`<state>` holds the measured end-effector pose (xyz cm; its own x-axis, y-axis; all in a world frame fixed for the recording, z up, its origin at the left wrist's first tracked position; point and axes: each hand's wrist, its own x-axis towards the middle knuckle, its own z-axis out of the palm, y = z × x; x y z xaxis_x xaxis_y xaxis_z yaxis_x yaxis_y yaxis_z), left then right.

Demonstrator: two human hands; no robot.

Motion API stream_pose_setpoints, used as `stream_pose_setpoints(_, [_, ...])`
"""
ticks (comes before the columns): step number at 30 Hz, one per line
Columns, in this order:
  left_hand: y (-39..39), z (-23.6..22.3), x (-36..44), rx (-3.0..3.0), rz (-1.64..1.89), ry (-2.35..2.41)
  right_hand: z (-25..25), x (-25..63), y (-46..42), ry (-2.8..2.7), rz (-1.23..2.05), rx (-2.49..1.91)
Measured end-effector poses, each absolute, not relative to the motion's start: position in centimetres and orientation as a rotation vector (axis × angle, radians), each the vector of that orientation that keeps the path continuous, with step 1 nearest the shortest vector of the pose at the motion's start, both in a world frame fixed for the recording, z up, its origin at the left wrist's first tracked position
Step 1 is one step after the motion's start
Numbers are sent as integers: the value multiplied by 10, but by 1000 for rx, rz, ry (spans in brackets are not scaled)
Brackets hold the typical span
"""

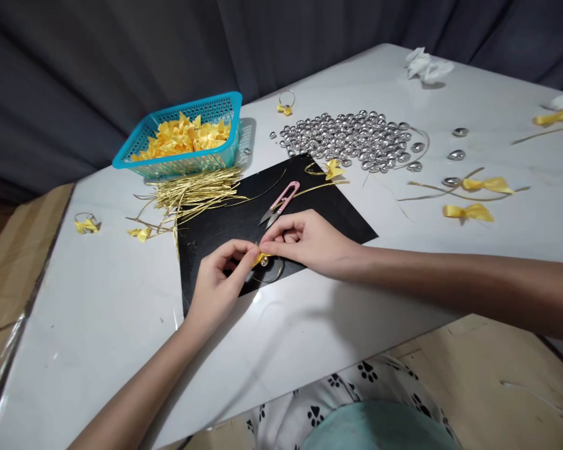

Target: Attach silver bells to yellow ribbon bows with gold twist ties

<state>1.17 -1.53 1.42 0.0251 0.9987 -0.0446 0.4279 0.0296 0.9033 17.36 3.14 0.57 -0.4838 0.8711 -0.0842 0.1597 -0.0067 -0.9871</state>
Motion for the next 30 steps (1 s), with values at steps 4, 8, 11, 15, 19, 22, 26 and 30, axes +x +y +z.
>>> stream_pose_setpoints(4, [-15, 14, 10, 1483, 916, 1483, 6, 172, 25, -1743, 1281, -1042])
stream_pose_setpoints(8, [-14, 13, 10, 1447, 927, 1448, 3, 172, 23, -1805, 1157, -943])
stream_pose_setpoints(11, [-13, 13, 10, 1428, 927, 1431, 1, 173, 23, -1833, 1080, -906])
stream_pose_setpoints(15, [-13, 12, 9, 1412, 936, 1411, 0, 174, 22, -1924, 909, -859])
stream_pose_setpoints(19, [-14, 11, 8, 1441, 906, 1403, 0, 175, 20, -2084, 833, -860])
stream_pose_setpoints(22, [-14, 11, 7, 1475, 867, 1413, 0, 175, 22, -2109, 818, -841])
stream_pose_setpoints(26, [-13, 10, 6, 1513, 803, 1416, 1, 177, 26, -2070, 889, -771])
stream_pose_setpoints(30, [-11, 12, 4, 1558, 722, 1389, 6, 178, 32, -1977, 1161, -895])
